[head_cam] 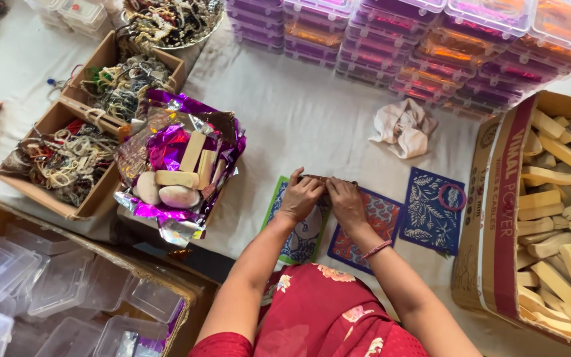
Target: The person wipes small wooden blocks with a white cloth, then wraps them in shiny foil and places them into clear plastic containers. The person repeats this process for multiple blocks, organizing them on a table covered with various craft supplies.
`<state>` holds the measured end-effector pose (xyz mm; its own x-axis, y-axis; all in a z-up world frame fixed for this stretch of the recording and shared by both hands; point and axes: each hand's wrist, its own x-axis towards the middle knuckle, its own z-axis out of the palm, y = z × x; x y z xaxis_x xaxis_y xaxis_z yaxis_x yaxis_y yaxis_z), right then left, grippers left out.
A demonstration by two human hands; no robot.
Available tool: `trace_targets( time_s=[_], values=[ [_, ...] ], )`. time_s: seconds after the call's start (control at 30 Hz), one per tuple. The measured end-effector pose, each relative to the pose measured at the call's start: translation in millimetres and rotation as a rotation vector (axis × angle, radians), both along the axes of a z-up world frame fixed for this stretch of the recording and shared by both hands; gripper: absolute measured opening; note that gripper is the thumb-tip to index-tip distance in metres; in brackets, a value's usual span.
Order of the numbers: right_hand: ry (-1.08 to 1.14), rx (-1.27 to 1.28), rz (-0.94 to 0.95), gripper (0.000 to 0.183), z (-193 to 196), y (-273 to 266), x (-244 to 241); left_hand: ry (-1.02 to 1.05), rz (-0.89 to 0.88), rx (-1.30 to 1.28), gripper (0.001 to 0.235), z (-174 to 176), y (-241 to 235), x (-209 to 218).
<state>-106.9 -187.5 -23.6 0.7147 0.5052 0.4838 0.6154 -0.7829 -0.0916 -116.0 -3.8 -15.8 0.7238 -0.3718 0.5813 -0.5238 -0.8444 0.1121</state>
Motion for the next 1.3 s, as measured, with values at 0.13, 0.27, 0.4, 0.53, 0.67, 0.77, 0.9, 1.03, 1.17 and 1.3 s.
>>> trace_targets(
  time_s=[0.13,0.27,0.4,0.53,0.67,0.77,0.9,1.03,1.17,1.3],
  values=[
    [0.065,-0.032,0.071,0.039,-15.3,-12.0,8.5,0.029,0.029,-0.013,0.006,34.9,6.2,-18.5],
    [0.057,-0.061,0.070,0.028,-24.4,-16.8,4.2,-0.094,0.128,-0.136,0.002,80.9,60.1,-82.6],
    [0.054,-0.142,0.033,0.039,-8.6,-15.4,4.9,-0.274,0.574,-0.370,0.018,109.0,155.9,-159.1],
    [0.080,-0.120,0.066,0.033,-5.5,-13.6,4.2,-0.341,1.161,-0.486,0.036,27.7,248.2,-261.6],
    [0.096,-0.155,0.043,0.036,0.2,-11.0,3.7,0.436,1.770,-0.552,0.078,-55.5,300.9,-346.5],
    [0.110,-0.188,0.029,0.036,3.6,-12.3,2.1,1.119,1.768,-0.737,0.098,-67.2,310.4,-367.9],
    [0.126,-0.194,0.009,0.036,8.5,-9.2,3.3,1.173,1.610,-0.965,0.097,-117.6,343.2,-374.9],
    [0.143,-0.210,-0.005,0.035,16.9,-5.2,-0.9,1.033,1.730,-0.938,0.107,-220.4,399.2,-408.9],
    [0.159,-0.185,-0.010,0.035,15.5,-5.7,1.3,0.854,2.119,-1.395,0.100,-200.1,380.4,-441.5],
    [0.175,-0.195,-0.023,0.036,14.2,-2.1,0.8,0.642,2.302,-1.679,0.118,-191.5,374.3,-454.6]
  ],
)
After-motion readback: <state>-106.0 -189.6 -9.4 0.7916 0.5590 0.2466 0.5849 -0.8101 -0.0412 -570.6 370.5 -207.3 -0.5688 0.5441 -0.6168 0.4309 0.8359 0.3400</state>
